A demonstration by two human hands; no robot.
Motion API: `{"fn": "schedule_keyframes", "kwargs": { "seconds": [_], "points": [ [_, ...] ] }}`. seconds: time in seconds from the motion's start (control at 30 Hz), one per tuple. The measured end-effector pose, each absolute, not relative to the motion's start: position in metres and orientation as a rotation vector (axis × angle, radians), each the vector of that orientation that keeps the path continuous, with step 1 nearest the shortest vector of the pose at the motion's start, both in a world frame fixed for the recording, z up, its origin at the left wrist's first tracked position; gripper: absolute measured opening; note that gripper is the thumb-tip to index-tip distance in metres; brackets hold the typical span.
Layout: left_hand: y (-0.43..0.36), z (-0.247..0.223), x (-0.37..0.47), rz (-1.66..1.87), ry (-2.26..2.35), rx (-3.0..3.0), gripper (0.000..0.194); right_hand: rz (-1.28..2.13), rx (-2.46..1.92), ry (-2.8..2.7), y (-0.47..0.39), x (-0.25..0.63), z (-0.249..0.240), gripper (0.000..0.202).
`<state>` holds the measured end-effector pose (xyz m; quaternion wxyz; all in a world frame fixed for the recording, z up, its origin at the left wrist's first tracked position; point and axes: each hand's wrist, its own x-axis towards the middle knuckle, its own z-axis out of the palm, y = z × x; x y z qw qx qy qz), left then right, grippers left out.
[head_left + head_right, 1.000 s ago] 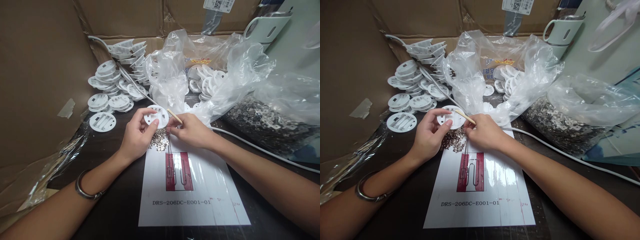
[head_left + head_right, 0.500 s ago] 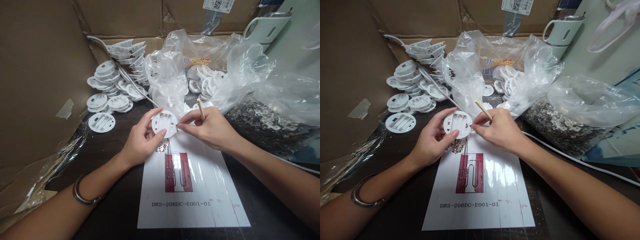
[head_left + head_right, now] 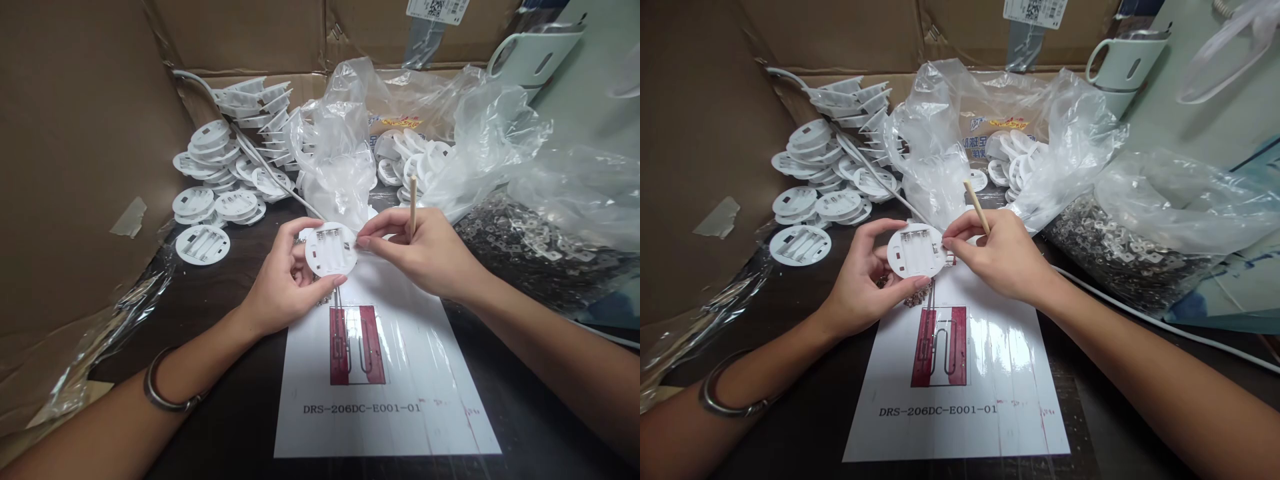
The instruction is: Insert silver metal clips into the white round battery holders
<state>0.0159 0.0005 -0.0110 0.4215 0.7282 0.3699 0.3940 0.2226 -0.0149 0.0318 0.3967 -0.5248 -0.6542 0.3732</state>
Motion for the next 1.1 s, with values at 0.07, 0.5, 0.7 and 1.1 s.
{"fn": "schedule_keyframes", "kwargs": {
  "seconds": [0.07,0.5,0.7,1.1],
  "points": [
    [0.000,-0.009,0.017,0.989,0.891,1.801,0.073,0.969,-1.311,-1.625,-0.016,0.221,0.032,0.007],
    [-0.001,-0.009,0.016,1.111,0.946,1.952,0.072,0.615,-1.131,-1.947,-0.021,0.219,0.024,0.007],
    [-0.002,-0.009,0.015,1.240,1.011,2.087,0.076,0.248,-0.716,-2.179,-0.017,0.227,0.020,0.009],
    [-0.002,-0.012,0.012,1.281,0.943,2.188,0.075,0.210,-0.632,-2.253,-0.012,0.231,0.011,0.012]
  ]
}}
